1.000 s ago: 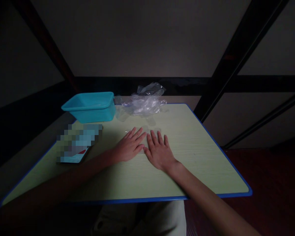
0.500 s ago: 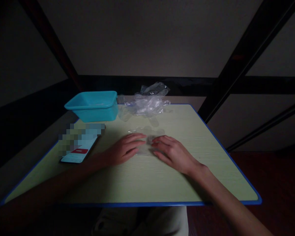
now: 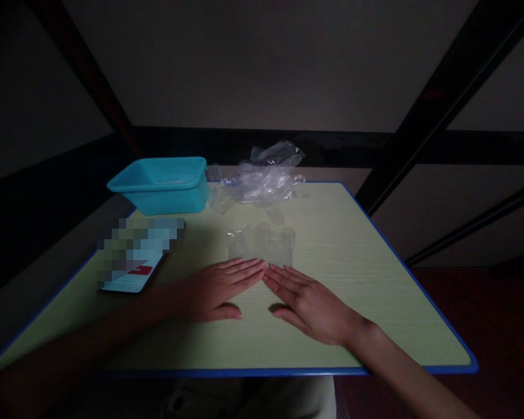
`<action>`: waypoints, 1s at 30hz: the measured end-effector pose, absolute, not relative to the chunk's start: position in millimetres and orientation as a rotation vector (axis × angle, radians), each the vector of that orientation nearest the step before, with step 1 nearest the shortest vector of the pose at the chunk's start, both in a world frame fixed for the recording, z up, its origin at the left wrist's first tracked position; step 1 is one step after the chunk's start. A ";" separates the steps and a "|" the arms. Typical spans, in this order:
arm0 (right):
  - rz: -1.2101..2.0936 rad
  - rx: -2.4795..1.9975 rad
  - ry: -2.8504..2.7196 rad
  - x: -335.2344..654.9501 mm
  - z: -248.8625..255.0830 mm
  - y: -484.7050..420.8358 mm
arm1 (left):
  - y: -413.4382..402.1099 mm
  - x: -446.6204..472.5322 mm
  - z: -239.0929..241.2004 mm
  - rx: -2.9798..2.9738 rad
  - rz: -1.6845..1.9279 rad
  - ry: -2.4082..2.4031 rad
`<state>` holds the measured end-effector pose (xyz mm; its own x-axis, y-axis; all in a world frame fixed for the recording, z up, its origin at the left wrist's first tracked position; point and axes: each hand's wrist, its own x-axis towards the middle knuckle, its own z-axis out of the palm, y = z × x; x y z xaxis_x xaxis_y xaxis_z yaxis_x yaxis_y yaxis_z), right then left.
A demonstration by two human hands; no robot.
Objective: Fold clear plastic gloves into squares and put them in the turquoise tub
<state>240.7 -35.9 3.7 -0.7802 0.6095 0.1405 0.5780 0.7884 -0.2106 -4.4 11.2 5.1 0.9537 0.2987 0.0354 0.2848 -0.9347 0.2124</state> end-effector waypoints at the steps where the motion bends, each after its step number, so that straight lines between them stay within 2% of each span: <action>1: 0.236 -0.929 -2.761 240.8 4.3 -36.0 | 11.0 -4.5 5.5 2.894 0.113 0.438; 11: -0.012 -1.006 -2.753 246.8 22.9 -28.6 | 9.9 -8.7 1.0 2.743 0.545 0.708; 20: -0.164 -1.009 -2.792 239.6 27.2 -24.5 | 11.8 -5.1 -0.3 2.757 0.577 0.742; 30: 0.003 -1.083 -2.455 245.5 0.8 -20.2 | 13.4 -3.4 -3.3 2.726 0.608 0.773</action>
